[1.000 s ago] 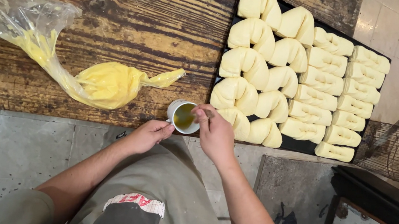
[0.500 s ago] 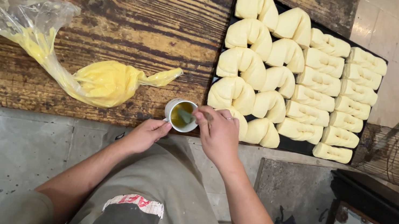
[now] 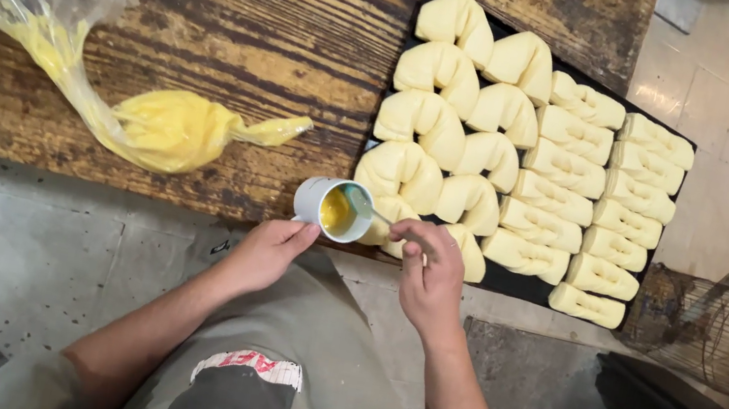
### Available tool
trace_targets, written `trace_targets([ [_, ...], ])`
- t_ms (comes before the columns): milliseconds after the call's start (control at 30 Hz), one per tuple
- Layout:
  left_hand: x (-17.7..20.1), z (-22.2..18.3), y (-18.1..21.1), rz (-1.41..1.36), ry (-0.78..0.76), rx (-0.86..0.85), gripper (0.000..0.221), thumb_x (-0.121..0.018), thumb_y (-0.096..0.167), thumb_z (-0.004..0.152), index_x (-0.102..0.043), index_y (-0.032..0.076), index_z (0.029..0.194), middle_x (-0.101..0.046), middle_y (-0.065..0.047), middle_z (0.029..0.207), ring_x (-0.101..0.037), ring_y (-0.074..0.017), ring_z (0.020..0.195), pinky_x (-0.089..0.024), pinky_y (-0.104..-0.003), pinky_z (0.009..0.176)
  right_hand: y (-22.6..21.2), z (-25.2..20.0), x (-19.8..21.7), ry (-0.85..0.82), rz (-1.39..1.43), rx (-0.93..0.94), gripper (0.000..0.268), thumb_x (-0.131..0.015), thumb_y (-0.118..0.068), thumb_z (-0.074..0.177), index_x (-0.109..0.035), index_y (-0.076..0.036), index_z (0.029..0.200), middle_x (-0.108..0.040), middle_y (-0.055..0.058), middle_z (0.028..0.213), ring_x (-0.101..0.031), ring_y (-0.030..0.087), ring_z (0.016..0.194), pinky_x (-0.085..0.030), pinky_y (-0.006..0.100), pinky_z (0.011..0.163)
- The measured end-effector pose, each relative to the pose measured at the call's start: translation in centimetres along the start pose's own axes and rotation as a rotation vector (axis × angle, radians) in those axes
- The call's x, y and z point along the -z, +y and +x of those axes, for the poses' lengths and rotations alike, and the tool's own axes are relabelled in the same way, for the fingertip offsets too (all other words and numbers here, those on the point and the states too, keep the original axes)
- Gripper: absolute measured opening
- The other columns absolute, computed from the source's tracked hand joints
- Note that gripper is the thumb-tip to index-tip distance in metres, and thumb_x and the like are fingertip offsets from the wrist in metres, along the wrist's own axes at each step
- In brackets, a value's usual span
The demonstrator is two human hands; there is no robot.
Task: Applying egg wash to shaped dough pieces on a baking tray using a brush
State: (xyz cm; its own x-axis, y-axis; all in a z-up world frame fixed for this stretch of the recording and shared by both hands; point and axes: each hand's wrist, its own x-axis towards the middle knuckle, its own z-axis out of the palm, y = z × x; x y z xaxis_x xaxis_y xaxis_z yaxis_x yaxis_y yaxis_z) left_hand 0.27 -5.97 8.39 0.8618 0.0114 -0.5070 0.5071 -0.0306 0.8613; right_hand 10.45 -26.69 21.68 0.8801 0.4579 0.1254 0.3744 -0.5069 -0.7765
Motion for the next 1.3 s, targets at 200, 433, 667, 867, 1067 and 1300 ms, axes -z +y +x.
trace_targets([
  [200,-5.6,0.6,-2.3,-0.089,0.149,0.028,0.047,-0.055,0.042,0.104,-0.072,0.005,0.081,-0.066,-0.011,0.068,-0.060,-0.0187,0.078,-0.051,-0.038,0.075,5.6,-1.0,3.7,0.204,0.256,-0.101,0.049,-0.036,-0.046,0.110,-0.066,-0.009,0.099,-0.069,0.007,0.073,-0.055,0.014,0.068,-0.046,0.027,0.068],
  [433,-7.3,-2.8,-4.9,-0.149,0.317,0.141,0.046,-0.055,0.044,0.104,-0.076,0.007,0.086,-0.073,-0.012,0.076,-0.067,-0.0224,0.083,-0.051,-0.041,0.080,9.8,-1.4,3.6,0.079,0.326,-0.191,0.049,-0.034,-0.040,0.113,-0.065,-0.005,0.098,-0.067,0.009,0.071,-0.056,0.016,0.067,-0.046,0.027,0.067],
  [667,-6.7,-6.0,-3.8,-0.245,0.475,0.153,0.045,-0.056,0.037,0.104,-0.066,0.008,0.070,-0.058,-0.007,0.061,-0.056,-0.0209,0.070,-0.047,-0.036,0.067,11.1,-0.8,1.9,0.095,0.118,-0.073,0.046,-0.039,-0.032,0.113,-0.071,-0.007,0.091,-0.069,0.011,0.070,-0.064,0.021,0.061,-0.054,0.031,0.064],
  [867,-6.3,-5.9,-3.7,-0.259,0.506,0.092,0.048,-0.057,0.037,0.106,-0.063,0.007,0.069,-0.053,-0.003,0.058,-0.050,-0.0152,0.069,-0.047,-0.034,0.065,10.6,0.0,0.7,0.051,-0.012,0.022,0.039,-0.045,-0.029,0.111,-0.071,-0.010,0.091,-0.069,0.008,0.068,-0.064,0.022,0.059,-0.055,0.033,0.063],
  [1067,-5.9,-6.3,-1.1,-0.301,0.521,0.061,0.048,-0.058,0.037,0.106,-0.061,0.012,0.065,-0.051,0.001,0.058,-0.048,-0.0136,0.067,-0.044,-0.030,0.063,12.7,-0.7,-1.1,-0.100,-0.019,0.084,0.025,-0.053,-0.022,0.108,-0.070,-0.010,0.094,-0.075,0.008,0.088,-0.070,0.029,0.074,-0.057,0.041,0.071],
  [1300,-6.8,-4.9,-3.0,-0.336,0.493,0.091,0.047,-0.058,0.041,0.106,-0.067,0.010,0.072,-0.058,-0.003,0.061,-0.050,-0.0132,0.071,-0.049,-0.035,0.069,12.3,-1.9,-0.6,-0.151,-0.125,0.190,0.031,-0.055,-0.034,0.105,-0.065,-0.016,0.082,-0.076,0.002,0.085,-0.067,0.033,0.079,-0.051,0.042,0.076],
])
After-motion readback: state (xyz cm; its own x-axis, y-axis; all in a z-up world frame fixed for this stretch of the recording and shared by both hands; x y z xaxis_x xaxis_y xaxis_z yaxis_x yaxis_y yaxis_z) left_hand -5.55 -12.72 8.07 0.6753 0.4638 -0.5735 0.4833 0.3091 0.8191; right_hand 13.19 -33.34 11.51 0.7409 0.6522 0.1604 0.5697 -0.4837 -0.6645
